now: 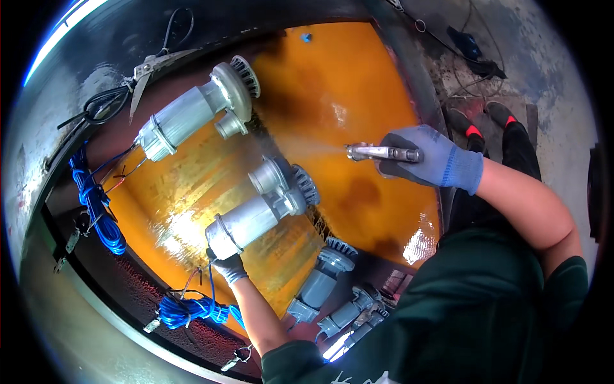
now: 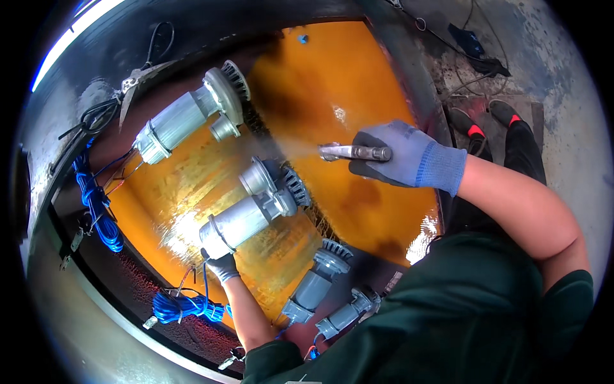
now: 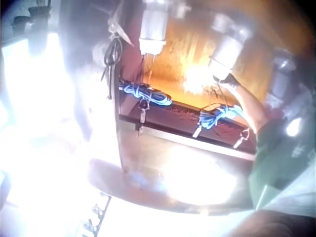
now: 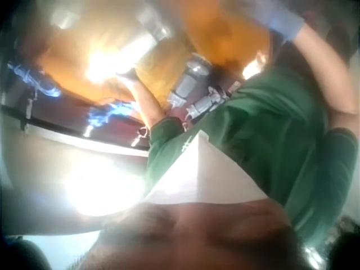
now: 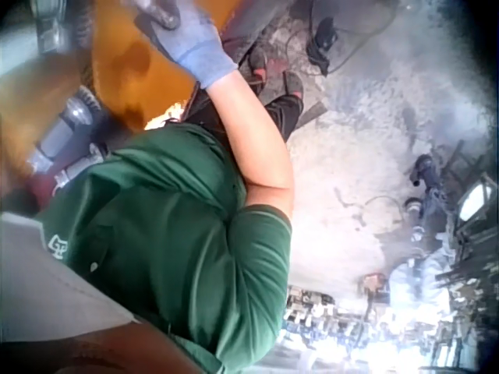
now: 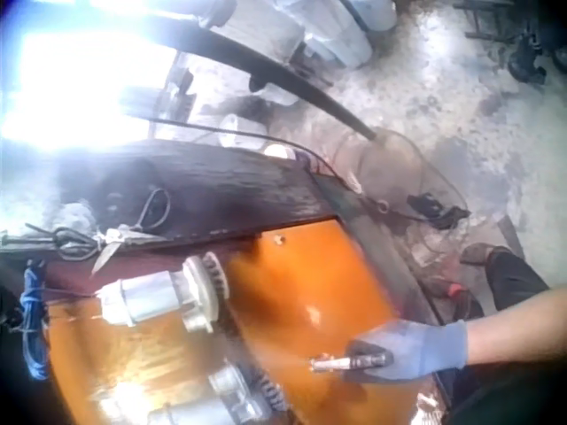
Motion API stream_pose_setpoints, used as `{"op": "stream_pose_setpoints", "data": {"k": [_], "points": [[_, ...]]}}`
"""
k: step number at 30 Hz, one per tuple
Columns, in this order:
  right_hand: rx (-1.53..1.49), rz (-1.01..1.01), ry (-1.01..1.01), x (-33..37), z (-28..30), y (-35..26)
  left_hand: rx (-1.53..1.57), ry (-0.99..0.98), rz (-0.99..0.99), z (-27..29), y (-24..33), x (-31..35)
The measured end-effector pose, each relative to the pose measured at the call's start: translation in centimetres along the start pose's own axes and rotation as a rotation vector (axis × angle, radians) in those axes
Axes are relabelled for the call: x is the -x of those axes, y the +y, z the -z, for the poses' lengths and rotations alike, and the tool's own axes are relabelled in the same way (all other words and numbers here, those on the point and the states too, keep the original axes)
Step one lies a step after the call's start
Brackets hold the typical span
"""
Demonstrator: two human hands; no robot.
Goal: The person spray paints suspended electric pumps using a spray gun, turning and holding each pump by hand to coat all sides.
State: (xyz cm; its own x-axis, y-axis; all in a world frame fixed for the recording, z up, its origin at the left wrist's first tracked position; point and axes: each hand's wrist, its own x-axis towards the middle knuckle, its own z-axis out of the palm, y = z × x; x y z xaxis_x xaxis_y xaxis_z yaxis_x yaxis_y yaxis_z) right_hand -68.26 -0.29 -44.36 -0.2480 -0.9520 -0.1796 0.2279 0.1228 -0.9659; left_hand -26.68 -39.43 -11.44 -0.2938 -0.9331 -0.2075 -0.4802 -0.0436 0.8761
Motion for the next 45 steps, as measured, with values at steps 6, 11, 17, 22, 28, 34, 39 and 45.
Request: {"op": "stream_pose_setpoints", "data": {"k": [6, 11, 17, 22, 28, 34, 39, 45], "points": [[0.023, -0.039, -0.187, 0.4, -0.7, 1.1, 0.172, 0.491, -0.084, -2.2, -1.3, 3.7], [-0.146, -0.100, -0.095, 0.3, -1.5, 2.1, -0.125, 0.592, -0.043, -11.0, 2.4, 5.4], [-0.057, 0.178, -0.103, 1.0, -2.9, 4.8, -0.189, 0.594, 0.073, -3.4, 1.0, 1.2], [0.018, 0.169, -0.213, 0.6, -2.1, 4.9, -0.522, 0.231, 0.014, 3.7, 0.7, -0.4], [-0.142, 0.152, -0.162, 1.4, -1.6, 3.3, -0.570, 0.165, -0.080, 0.8, 1.4, 0.5], [0.113, 0.125, 0.000, 1.3, 1.5, -0.2, -0.471, 0.135, -0.153, -1.0, 2.0, 1.6], [0.370, 0.192, -0.325, 2.0, 1.8, -5.1, -0.094, 0.211, -0.185, -4.0, 1.6, 1.6], [0.377, 0.251, -0.097, 0.3, -0.1, -14.8, 0.066, 0.556, -0.283, -7.5, 0.2, 4.3]]}}
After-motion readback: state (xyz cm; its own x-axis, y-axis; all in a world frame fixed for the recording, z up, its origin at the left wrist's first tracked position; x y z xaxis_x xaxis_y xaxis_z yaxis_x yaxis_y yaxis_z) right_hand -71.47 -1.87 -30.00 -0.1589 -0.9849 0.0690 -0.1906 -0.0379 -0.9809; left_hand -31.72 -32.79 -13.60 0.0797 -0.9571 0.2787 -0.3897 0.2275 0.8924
